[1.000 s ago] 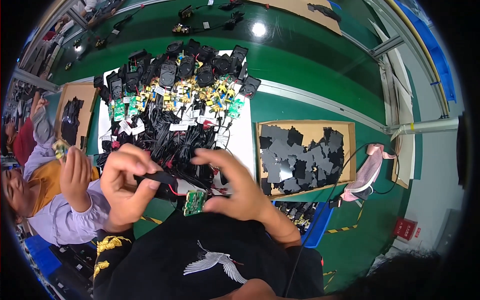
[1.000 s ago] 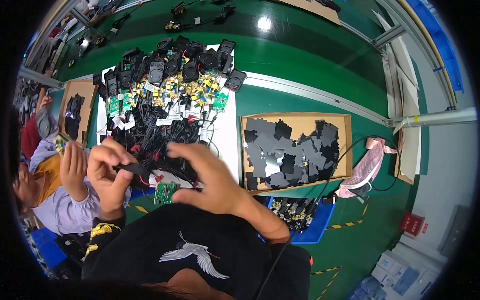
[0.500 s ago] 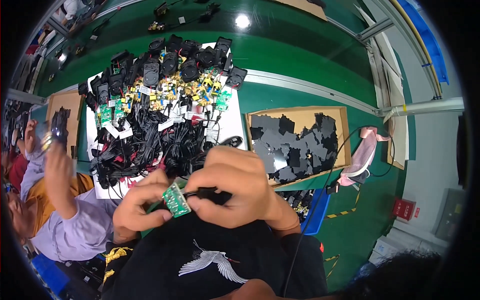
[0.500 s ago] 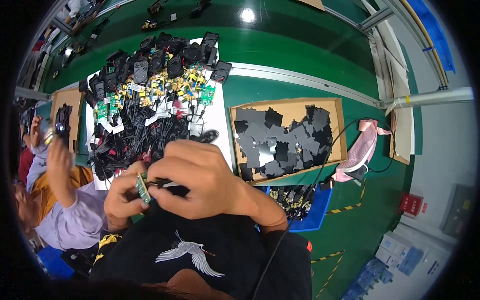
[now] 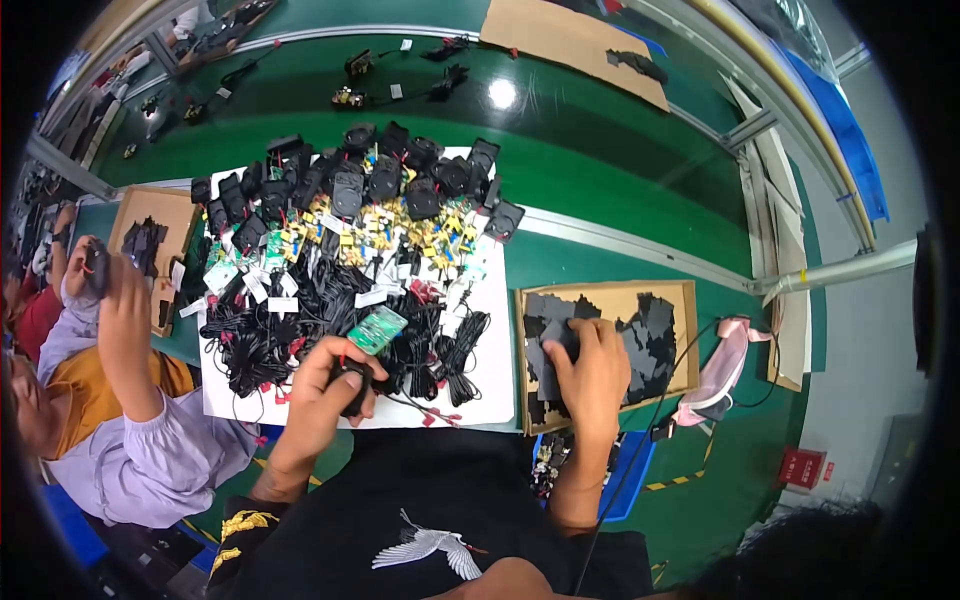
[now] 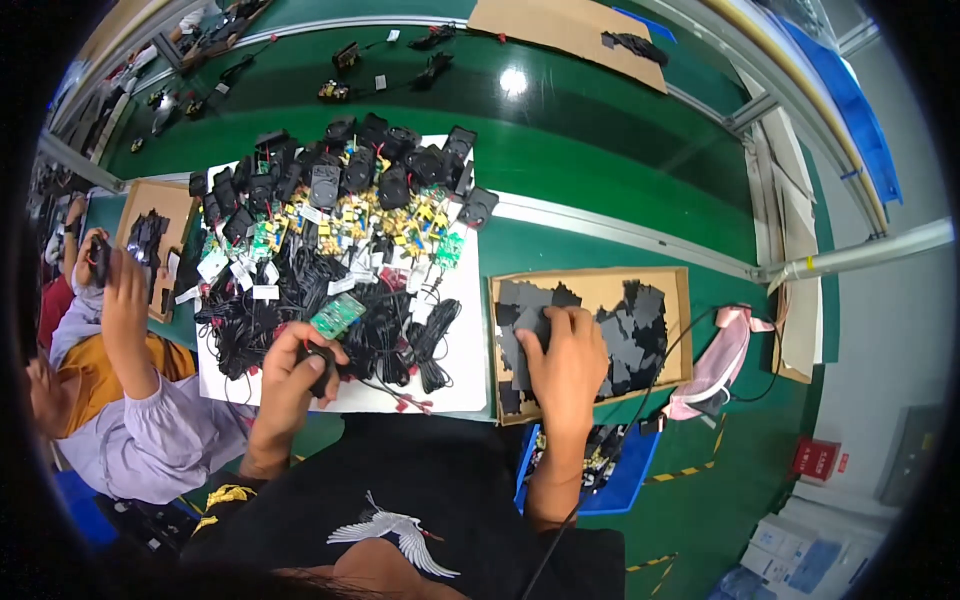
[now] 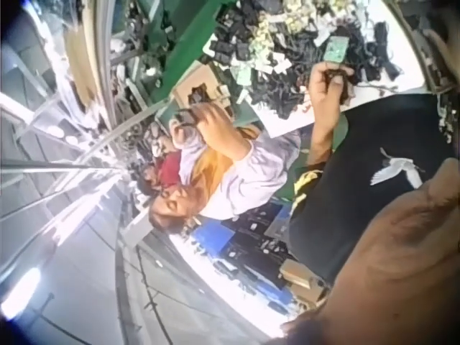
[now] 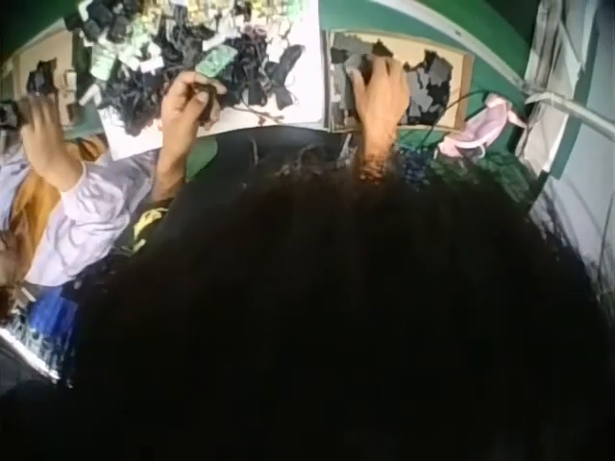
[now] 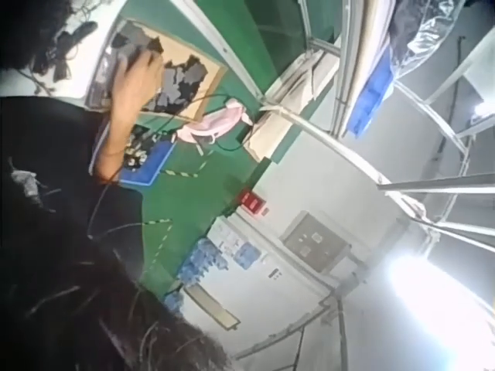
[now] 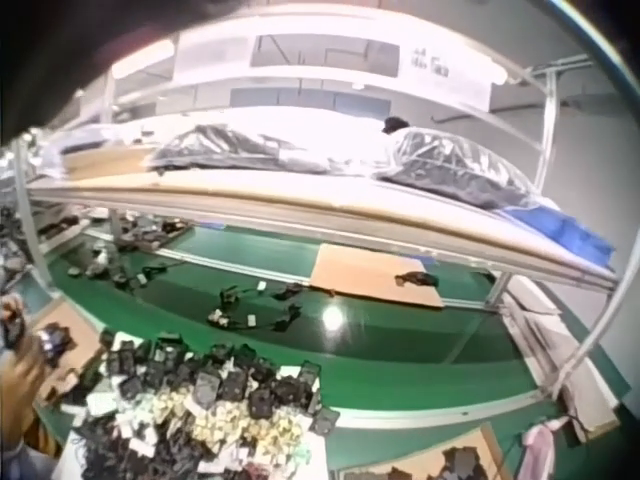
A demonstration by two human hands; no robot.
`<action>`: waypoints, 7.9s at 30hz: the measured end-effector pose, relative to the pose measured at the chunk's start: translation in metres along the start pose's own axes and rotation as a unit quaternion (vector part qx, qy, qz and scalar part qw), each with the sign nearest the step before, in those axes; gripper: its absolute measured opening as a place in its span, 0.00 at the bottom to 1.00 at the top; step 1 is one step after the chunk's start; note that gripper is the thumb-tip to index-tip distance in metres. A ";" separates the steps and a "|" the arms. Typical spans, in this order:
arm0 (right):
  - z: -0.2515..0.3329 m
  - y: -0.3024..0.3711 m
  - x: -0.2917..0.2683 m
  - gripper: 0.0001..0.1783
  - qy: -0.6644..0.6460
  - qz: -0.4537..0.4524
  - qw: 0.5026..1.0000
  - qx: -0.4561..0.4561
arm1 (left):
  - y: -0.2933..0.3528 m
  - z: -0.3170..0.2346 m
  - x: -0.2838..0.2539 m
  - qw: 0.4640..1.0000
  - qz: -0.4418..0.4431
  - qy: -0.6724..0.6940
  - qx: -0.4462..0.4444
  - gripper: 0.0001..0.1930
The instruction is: The person is assembling electronic circuit boards with plastic components at a factory workstation.
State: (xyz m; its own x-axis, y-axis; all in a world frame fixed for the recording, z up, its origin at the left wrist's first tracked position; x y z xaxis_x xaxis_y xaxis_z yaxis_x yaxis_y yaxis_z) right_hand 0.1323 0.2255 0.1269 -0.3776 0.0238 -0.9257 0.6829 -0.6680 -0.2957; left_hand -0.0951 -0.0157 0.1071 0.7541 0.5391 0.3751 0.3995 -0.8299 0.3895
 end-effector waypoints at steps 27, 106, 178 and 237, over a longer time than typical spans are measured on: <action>0.013 0.013 0.010 0.41 -0.450 -0.111 0.886 0.017 | -0.028 0.006 0.054 0.981 0.092 -0.164 0.050 0.21; -0.123 0.212 0.011 0.15 -0.140 -0.451 0.654 0.590 | -0.040 -0.061 0.160 0.939 -0.101 -0.219 -0.247 0.09; 0.124 -0.090 -0.286 0.38 -0.402 0.043 0.912 -0.063 | 0.081 -0.227 0.222 0.972 0.191 -0.103 -0.087 0.17; 0.130 -0.063 -0.273 0.24 -0.547 -0.123 0.824 -0.081 | 0.062 -0.235 0.236 0.814 -0.013 -0.419 0.402 0.30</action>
State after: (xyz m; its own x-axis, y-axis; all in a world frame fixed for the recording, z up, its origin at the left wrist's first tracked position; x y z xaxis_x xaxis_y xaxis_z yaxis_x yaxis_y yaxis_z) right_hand 0.1110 0.1640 0.4293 -0.7941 -0.6006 -0.0933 0.5434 -0.6327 -0.5517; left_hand -0.0148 0.0941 0.4176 0.6967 0.5502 -0.4603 0.3794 -0.8272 -0.4144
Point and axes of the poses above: each hand's wrist, its own y-axis away from the middle knuckle, its own x-axis out of the palm, z = x × y, the point moved 4 cm from there along -y, towards the middle knuckle, and after that the axes turned 12 degrees about -x, right-handed, at the moved point
